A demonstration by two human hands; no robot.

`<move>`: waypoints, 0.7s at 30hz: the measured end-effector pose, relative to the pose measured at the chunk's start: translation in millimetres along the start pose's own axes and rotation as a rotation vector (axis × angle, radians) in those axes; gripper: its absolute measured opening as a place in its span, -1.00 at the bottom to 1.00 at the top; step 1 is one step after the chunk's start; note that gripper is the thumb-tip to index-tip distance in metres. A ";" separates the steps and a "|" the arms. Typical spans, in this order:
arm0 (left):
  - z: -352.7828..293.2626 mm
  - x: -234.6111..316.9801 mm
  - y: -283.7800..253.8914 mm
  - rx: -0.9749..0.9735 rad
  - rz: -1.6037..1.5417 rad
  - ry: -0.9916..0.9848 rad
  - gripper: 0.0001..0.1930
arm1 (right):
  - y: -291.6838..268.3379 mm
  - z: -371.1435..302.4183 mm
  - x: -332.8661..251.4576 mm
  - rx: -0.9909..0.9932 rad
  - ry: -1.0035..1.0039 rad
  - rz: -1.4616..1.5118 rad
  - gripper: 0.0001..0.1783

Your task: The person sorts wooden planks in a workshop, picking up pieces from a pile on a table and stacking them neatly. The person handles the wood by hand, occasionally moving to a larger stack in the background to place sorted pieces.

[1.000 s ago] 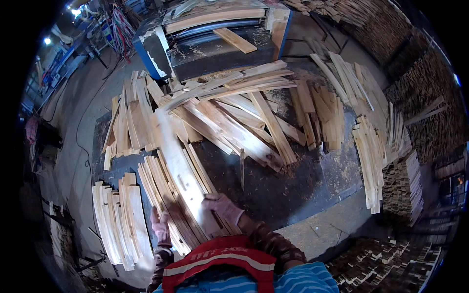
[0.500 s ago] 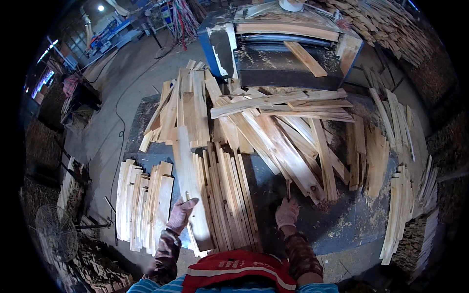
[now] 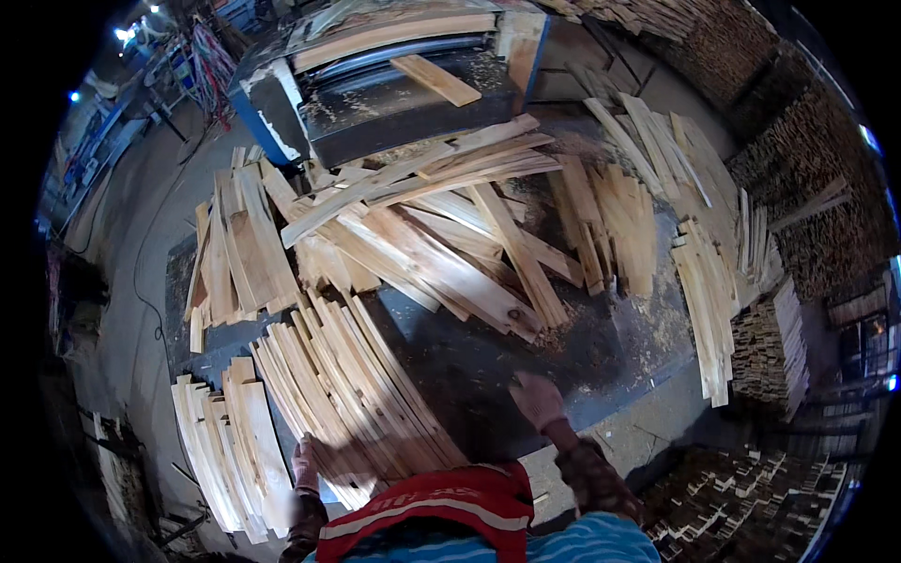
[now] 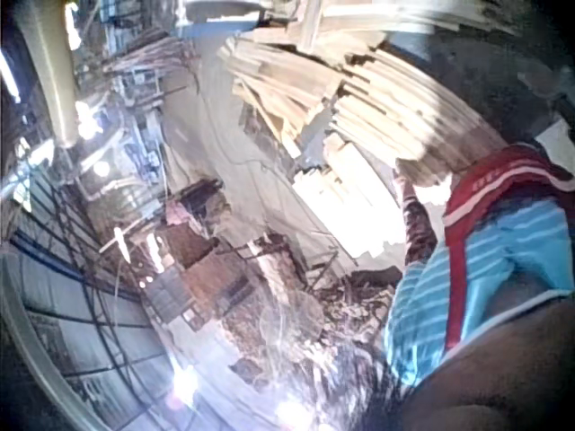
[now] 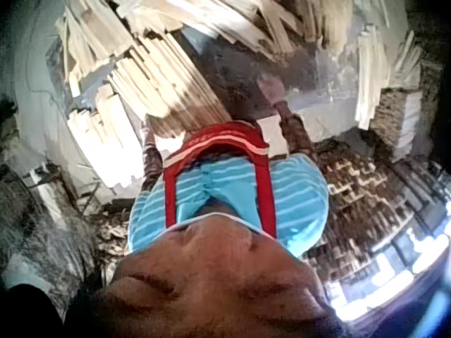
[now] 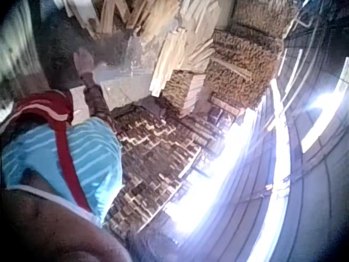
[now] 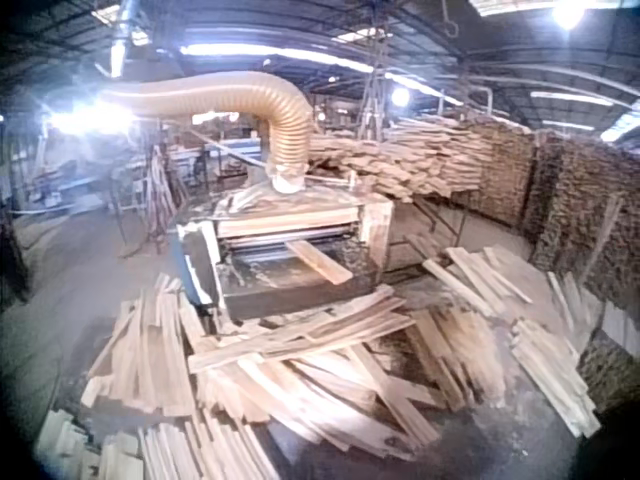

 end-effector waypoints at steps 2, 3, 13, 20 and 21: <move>-6.6 22.8 7.3 0.010 -0.028 -0.087 -0.50 | -25.9 71.1 -65.2 0.021 0.030 -0.222 -0.35; -6.8 31.1 9.0 -0.013 -0.097 -0.132 -0.50 | -22.5 94.5 -68.8 0.210 -0.107 -0.319 -0.27; -50.8 123.4 81.3 0.236 0.056 0.447 -0.44 | -40.2 116.2 -135.4 -0.113 -0.116 -0.127 -0.31; -132.0 261.1 236.2 -0.763 -0.506 -0.252 -0.54 | 12.1 11.9 -185.9 -0.421 -0.204 0.209 -0.16; -128.4 262.7 245.9 -0.737 -0.463 -0.272 -0.58 | 18.4 12.7 -182.8 -0.440 -0.233 0.212 -0.20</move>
Point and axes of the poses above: each hand's wrist, its own z-axis towards the middle knuckle, its own y-axis out of the palm, x = y × z, the point moved 2 cm from there along z, towards the middle knuckle, and after that the axes turned 1 degree about x, right-handed, at the moved point
